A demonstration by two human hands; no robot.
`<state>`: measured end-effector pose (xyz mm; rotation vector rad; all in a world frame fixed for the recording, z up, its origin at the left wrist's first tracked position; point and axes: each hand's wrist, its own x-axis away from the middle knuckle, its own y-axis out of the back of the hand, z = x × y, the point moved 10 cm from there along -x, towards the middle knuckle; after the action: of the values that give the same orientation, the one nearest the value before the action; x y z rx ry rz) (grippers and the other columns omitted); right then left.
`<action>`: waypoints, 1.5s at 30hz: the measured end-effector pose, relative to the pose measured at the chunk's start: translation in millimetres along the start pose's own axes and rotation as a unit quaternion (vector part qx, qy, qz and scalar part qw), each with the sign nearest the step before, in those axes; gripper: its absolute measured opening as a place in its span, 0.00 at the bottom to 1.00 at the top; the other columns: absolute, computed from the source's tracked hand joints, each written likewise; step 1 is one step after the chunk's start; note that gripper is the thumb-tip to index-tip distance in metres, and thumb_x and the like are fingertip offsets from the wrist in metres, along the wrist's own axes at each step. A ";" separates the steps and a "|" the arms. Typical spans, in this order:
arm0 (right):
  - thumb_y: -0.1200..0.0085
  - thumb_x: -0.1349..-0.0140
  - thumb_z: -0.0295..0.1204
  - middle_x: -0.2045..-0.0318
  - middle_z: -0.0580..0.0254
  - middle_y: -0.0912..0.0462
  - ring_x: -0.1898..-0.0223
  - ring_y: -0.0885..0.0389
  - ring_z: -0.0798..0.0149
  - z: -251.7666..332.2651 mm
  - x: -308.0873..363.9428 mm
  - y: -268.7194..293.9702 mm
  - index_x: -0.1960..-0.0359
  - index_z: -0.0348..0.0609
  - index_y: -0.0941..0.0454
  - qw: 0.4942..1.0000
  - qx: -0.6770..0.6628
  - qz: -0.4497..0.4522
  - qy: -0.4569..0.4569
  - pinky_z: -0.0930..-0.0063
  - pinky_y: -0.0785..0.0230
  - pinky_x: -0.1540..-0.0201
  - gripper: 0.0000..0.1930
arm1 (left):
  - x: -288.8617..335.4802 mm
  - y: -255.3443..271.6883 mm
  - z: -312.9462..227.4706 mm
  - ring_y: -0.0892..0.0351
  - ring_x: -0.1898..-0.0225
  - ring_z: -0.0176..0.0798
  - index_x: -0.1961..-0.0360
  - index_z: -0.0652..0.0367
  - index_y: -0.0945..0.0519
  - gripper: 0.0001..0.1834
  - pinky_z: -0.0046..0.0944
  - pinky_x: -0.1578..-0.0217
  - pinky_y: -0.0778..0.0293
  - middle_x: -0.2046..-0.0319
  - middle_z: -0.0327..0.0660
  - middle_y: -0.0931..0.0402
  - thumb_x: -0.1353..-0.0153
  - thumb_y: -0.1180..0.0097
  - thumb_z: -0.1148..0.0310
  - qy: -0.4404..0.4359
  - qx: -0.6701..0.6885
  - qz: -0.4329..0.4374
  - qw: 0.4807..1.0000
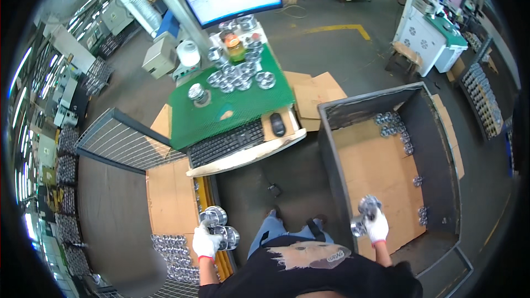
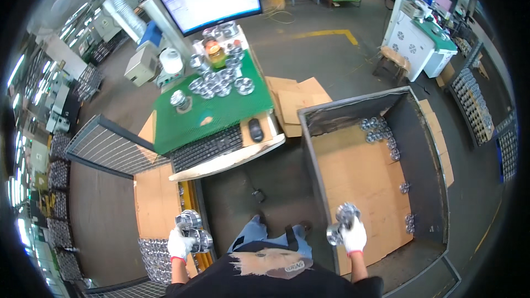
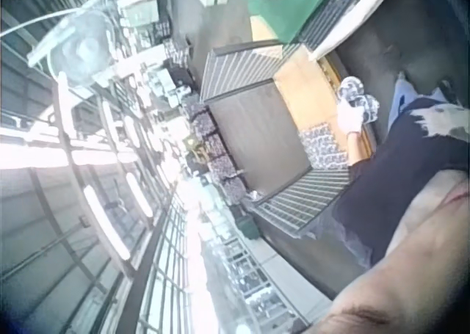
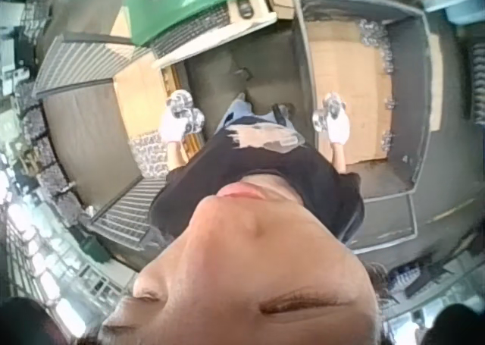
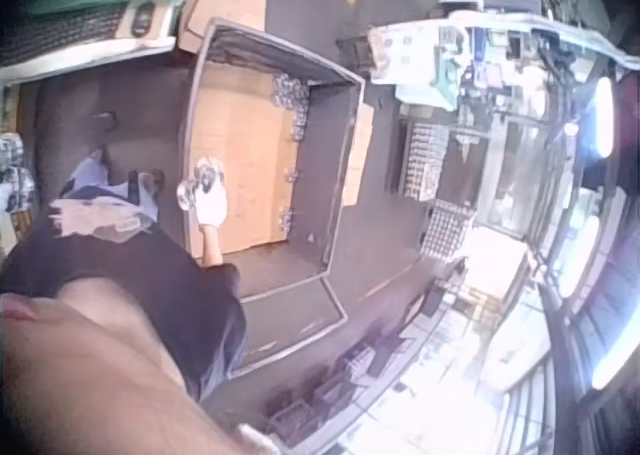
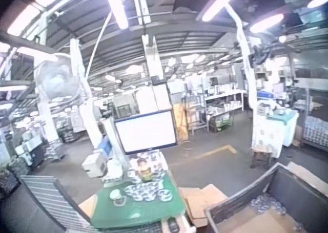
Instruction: Inspecting metal pistons using a measurement station and sorting them into a bin.
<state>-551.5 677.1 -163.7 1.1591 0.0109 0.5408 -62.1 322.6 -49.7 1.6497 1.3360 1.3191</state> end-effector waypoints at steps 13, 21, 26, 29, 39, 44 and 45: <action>0.48 0.46 0.33 0.65 0.53 0.22 0.58 0.23 0.50 421.0 -70.3 -108.5 0.61 0.48 0.22 0.889 0.027 0.016 0.457 0.56 0.29 0.56 0.11 | -125.9 24.7 -14.9 0.20 0.57 0.52 0.54 0.52 0.18 0.27 0.45 0.52 0.26 0.61 0.51 0.20 0.62 0.41 0.70 -0.052 0.059 -0.058 0.995; 0.45 0.52 0.31 0.69 0.51 0.23 0.63 0.23 0.49 551.6 -140.4 -141.4 0.61 0.50 0.21 0.852 0.063 0.013 0.520 0.55 0.32 0.61 0.14 | -268.6 8.9 -160.9 0.26 0.51 0.52 0.54 0.43 0.20 0.26 0.47 0.50 0.29 0.56 0.47 0.25 0.60 0.33 0.68 -0.162 -0.008 -0.042 0.986; 0.49 0.46 0.31 0.72 0.52 0.24 0.70 0.22 0.51 588.4 -197.9 -165.6 0.59 0.51 0.20 0.844 0.089 -0.007 0.529 0.55 0.33 0.70 0.12 | -340.6 -8.1 -250.5 0.21 0.65 0.52 0.56 0.47 0.19 0.18 0.48 0.65 0.25 0.62 0.48 0.26 0.52 0.40 0.67 -0.266 -0.048 -0.102 0.957; 0.45 0.49 0.32 0.69 0.54 0.25 0.68 0.23 0.52 608.0 -210.5 -169.7 0.53 0.52 0.22 0.845 0.104 0.031 0.523 0.56 0.35 0.68 0.19 | -374.9 -30.3 -271.2 0.21 0.68 0.50 0.58 0.50 0.19 0.12 0.50 0.70 0.27 0.65 0.48 0.26 0.44 0.47 0.68 -0.299 -0.100 -0.112 0.942; 0.36 0.58 0.32 0.52 0.47 0.26 0.49 0.28 0.47 607.1 -212.6 -157.7 0.44 0.51 0.29 0.850 0.080 0.040 0.519 0.53 0.35 0.53 0.33 | -370.0 -34.1 -291.1 0.27 0.64 0.49 0.44 0.42 0.25 0.32 0.48 0.65 0.33 0.62 0.46 0.28 0.54 0.42 0.72 -0.367 -0.088 -0.115 0.919; 0.40 0.54 0.29 0.51 0.52 0.27 0.50 0.28 0.48 604.9 -202.2 -160.9 0.44 0.52 0.28 0.842 0.098 0.014 0.531 0.52 0.37 0.51 0.30 | -382.9 -30.3 -285.2 0.26 0.63 0.48 0.42 0.44 0.26 0.36 0.48 0.64 0.33 0.59 0.45 0.28 0.58 0.35 0.70 -0.344 -0.063 -0.082 0.933; 0.41 0.53 0.29 0.52 0.52 0.26 0.51 0.28 0.48 605.7 -199.7 -159.9 0.44 0.52 0.28 0.840 0.092 -0.003 0.535 0.53 0.37 0.52 0.29 | -385.6 -29.6 -285.2 0.26 0.63 0.49 0.42 0.44 0.27 0.36 0.48 0.64 0.33 0.60 0.45 0.28 0.58 0.35 0.69 -0.351 -0.061 -0.080 0.931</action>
<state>-491.6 25.0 -104.5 0.9036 1.0531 1.1450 -335.6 -67.9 -109.5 1.6535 0.9020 0.5968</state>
